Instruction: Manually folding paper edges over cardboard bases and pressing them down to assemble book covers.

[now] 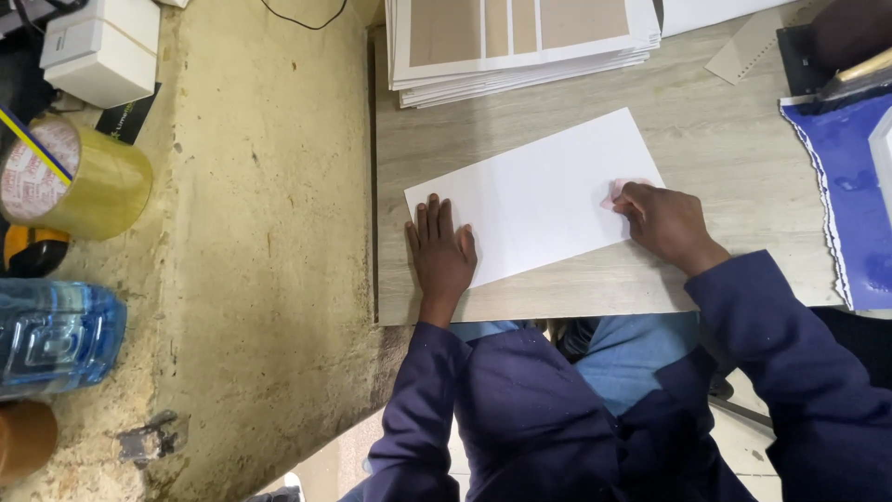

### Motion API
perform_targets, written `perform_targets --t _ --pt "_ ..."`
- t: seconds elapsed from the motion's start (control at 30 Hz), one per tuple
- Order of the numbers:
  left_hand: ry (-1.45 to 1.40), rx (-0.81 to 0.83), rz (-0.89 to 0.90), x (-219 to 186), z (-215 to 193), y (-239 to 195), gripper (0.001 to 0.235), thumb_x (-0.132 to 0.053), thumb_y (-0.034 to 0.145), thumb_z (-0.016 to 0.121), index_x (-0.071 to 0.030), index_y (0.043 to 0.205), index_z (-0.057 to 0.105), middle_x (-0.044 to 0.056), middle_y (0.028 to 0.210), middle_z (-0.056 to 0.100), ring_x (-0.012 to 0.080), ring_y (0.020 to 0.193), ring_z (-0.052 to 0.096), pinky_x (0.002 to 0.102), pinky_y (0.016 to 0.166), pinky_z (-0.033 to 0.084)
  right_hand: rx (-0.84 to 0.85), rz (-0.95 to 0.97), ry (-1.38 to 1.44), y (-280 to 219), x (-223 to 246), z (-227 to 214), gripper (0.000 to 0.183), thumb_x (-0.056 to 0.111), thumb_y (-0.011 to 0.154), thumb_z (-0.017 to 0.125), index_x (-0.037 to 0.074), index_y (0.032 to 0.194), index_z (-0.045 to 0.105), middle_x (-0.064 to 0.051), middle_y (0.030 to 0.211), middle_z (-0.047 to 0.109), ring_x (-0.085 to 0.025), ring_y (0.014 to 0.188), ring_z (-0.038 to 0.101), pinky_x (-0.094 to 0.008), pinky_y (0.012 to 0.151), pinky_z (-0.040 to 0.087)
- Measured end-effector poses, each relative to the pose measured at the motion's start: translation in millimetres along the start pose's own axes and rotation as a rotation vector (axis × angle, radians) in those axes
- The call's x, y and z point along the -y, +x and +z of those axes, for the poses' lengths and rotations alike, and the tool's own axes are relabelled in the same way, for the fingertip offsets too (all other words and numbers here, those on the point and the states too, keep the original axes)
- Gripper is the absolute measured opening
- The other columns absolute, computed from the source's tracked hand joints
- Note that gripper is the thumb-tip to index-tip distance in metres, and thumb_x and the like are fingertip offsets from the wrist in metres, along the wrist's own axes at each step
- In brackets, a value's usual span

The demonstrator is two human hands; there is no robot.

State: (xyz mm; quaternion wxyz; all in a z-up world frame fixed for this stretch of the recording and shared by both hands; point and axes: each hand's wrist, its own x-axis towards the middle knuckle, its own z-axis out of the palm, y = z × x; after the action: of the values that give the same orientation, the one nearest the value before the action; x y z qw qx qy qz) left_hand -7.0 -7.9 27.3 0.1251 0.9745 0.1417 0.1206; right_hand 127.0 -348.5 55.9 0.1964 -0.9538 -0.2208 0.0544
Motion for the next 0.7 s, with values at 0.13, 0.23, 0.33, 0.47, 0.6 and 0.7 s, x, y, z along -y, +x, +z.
perform_targets --t 0.13,0.23,0.33,0.47,0.6,0.7 --pt "-0.004 -0.017 0.018 1 8 2 0.059 -0.039 0.113 0.048 -0.006 0.162 0.047 0.019 0.173 0.039 0.0401 0.163 0.031 0.063 0.132 0.018 0.052 0.075 -0.094 38 -16 0 0.014 0.025 0.108 0.064 0.025 0.115 0.075 -0.005 0.109 0.084 -0.038 0.107 0.079 -0.059 0.094 0.06" --pt "0.019 -0.025 0.009 4 9 2 0.06 -0.04 0.112 0.048 -0.006 0.161 0.048 0.02 0.173 0.039 0.0401 0.163 0.031 0.063 0.132 0.018 -0.043 0.077 -0.057 100 -45 13 0.017 0.024 0.113 0.061 0.019 0.123 0.073 -0.011 0.109 0.083 -0.043 0.107 0.078 -0.061 0.09 0.058" --pt "-0.023 -0.028 -0.001 7 7 -2 0.06 -0.041 0.112 0.048 -0.006 0.161 0.048 0.019 0.173 0.039 0.0403 0.163 0.031 0.063 0.132 0.018 -0.113 0.073 -0.164 146 -63 31 0.015 0.032 0.115 0.061 0.024 0.123 0.071 -0.007 0.104 0.083 -0.04 0.1 0.08 -0.058 0.083 0.058" --pt "-0.055 -0.047 0.004 7 9 -1 0.06 -0.041 0.112 0.049 -0.007 0.161 0.049 0.018 0.172 0.041 0.0397 0.163 0.032 0.063 0.132 0.018 -0.123 0.064 -0.149 135 -53 23 0.017 0.031 0.117 0.062 0.017 0.122 0.071 -0.012 0.104 0.083 -0.043 0.101 0.079 -0.058 0.084 0.058" --pt "-0.036 -0.041 0.009 5 6 -1 0.059 -0.041 0.112 0.049 -0.007 0.161 0.049 0.018 0.172 0.041 0.0402 0.162 0.033 0.062 0.132 0.02 -0.069 0.056 -0.046 61 -29 23 0.012 0.026 0.111 0.064 0.02 0.117 0.073 -0.014 0.102 0.082 -0.045 0.103 0.078 -0.06 0.088 0.058" --pt "-0.022 -0.041 0.011 4 5 -4 0.059 -0.041 0.112 0.05 -0.008 0.161 0.049 0.018 0.171 0.042 0.0401 0.161 0.034 0.063 0.131 0.021 0.021 0.041 0.018 -18 8 11 0.008 0.023 0.103 0.068 0.022 0.107 0.075 -0.008 0.101 0.084 -0.04 0.101 0.079 -0.057 0.089 0.06"
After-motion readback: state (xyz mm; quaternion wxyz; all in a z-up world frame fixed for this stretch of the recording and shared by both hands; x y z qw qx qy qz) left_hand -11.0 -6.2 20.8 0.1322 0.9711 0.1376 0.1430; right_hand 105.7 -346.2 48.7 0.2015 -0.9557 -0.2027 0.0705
